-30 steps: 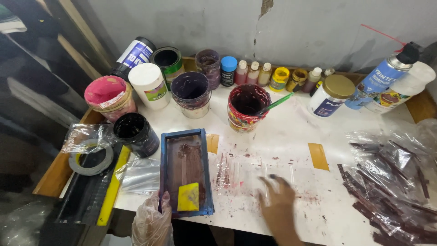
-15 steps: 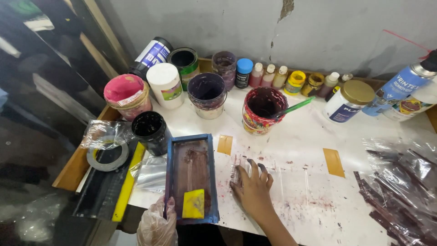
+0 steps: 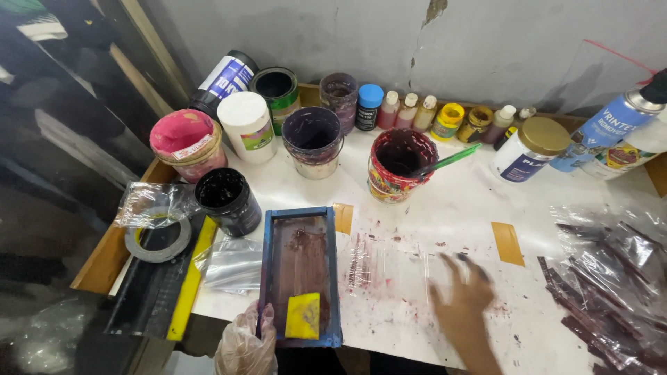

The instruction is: Applying ink to a screen printing frame using a small sponge to ensure even coverage.

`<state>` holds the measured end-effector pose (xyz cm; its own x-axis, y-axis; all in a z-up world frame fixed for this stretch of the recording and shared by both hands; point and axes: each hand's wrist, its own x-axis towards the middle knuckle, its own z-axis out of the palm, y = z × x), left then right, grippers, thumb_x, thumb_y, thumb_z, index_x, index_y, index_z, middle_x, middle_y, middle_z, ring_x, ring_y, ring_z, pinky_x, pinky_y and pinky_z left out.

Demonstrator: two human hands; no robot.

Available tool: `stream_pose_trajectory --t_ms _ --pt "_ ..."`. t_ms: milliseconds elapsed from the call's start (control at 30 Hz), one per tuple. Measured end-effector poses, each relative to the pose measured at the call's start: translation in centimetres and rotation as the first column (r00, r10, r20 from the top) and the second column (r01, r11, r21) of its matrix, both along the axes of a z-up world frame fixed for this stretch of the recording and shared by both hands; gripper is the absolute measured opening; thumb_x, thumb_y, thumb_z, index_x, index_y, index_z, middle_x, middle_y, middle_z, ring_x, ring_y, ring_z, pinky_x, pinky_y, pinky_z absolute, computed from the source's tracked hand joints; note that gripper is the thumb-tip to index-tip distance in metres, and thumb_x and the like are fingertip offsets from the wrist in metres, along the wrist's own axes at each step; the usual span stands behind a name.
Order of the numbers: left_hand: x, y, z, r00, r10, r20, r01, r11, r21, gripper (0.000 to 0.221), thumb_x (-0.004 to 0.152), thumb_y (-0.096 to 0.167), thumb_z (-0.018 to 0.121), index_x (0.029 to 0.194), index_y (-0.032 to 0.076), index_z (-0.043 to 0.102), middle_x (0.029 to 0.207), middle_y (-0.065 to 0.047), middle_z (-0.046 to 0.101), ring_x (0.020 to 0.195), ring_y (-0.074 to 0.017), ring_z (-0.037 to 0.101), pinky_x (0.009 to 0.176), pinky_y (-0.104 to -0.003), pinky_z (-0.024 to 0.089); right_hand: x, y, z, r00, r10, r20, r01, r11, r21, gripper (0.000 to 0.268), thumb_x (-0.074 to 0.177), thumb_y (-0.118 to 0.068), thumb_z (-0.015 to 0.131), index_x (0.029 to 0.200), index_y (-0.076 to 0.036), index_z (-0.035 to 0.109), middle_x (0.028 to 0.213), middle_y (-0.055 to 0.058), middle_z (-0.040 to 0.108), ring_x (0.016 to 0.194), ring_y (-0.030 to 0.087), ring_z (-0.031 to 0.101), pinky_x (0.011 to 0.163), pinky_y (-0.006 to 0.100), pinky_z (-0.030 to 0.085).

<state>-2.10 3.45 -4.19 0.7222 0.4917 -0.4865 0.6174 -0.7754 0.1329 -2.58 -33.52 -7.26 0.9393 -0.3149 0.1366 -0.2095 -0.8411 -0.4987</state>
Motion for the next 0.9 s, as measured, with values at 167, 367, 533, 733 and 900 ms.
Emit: stream_pose_trajectory --t_ms 167,367,533,733,900 --pt "1.1 -2.3 3.3 0.985 -0.024 -0.169 0.003 0.993 -0.119 0.067 0.098 0.071 0.026 0.155 0.039 0.039 0.154 0.004 0.053 0.142 -0.0213 0.053 0.124 -0.037 0.042 -4.0 -11.3 -4.1 0.907 -0.343 -0.245 0.272 0.920 -0.282 0.049 0.094 -0.057 0.048 0.142 -0.052 0.052 0.164 0.012 0.038 0.138 0.053 0.035 0.110 0.065 0.028" --pt "0.5 -4.9 1.4 0.988 -0.152 -0.007 0.150 0.978 -0.144 0.067 0.097 0.069 0.030 0.150 0.032 0.048 0.142 0.001 0.063 0.131 -0.0239 0.061 0.115 -0.042 0.050 -5.4 -12.6 -3.5 0.868 -0.348 -0.355 0.261 0.926 -0.271 0.048 0.098 -0.062 0.033 0.144 -0.058 0.045 0.166 0.011 0.031 0.133 0.050 0.038 0.111 0.062 0.024" --pt "0.5 -5.3 1.8 0.991 -0.130 -0.016 0.127 0.984 -0.127 0.067 0.096 0.070 0.032 0.149 0.034 0.049 0.145 0.003 0.061 0.135 -0.0232 0.059 0.117 -0.041 0.049 -5.0 -13.1 -3.1 0.843 -0.354 -0.406 0.253 0.926 -0.281 0.050 0.098 -0.062 0.034 0.147 -0.058 0.042 0.167 0.009 0.028 0.136 0.048 0.037 0.112 0.061 0.025" --pt "0.4 -3.6 1.4 0.991 -0.098 -0.086 0.088 0.990 -0.113 0.070 0.096 0.072 0.030 0.151 0.034 0.047 0.150 0.002 0.057 0.139 -0.0239 0.057 0.120 -0.040 0.046 -5.7 -14.3 -4.4 0.882 -0.327 -0.339 0.257 0.937 -0.236 0.049 0.099 -0.060 0.036 0.146 -0.055 0.047 0.167 0.010 0.031 0.140 0.051 0.031 0.114 0.063 0.021" --pt "0.2 -2.3 -0.2 0.994 -0.107 -0.022 0.106 0.993 -0.051 0.066 0.096 0.070 0.032 0.150 0.036 0.049 0.146 0.002 0.060 0.135 -0.0235 0.059 0.120 -0.040 0.046 -4.9 -9.7 -2.5 0.930 -0.323 -0.175 0.297 0.942 -0.159 0.053 0.099 -0.054 0.042 0.152 -0.047 0.044 0.163 0.016 0.036 0.140 0.052 0.030 0.112 0.069 0.025"
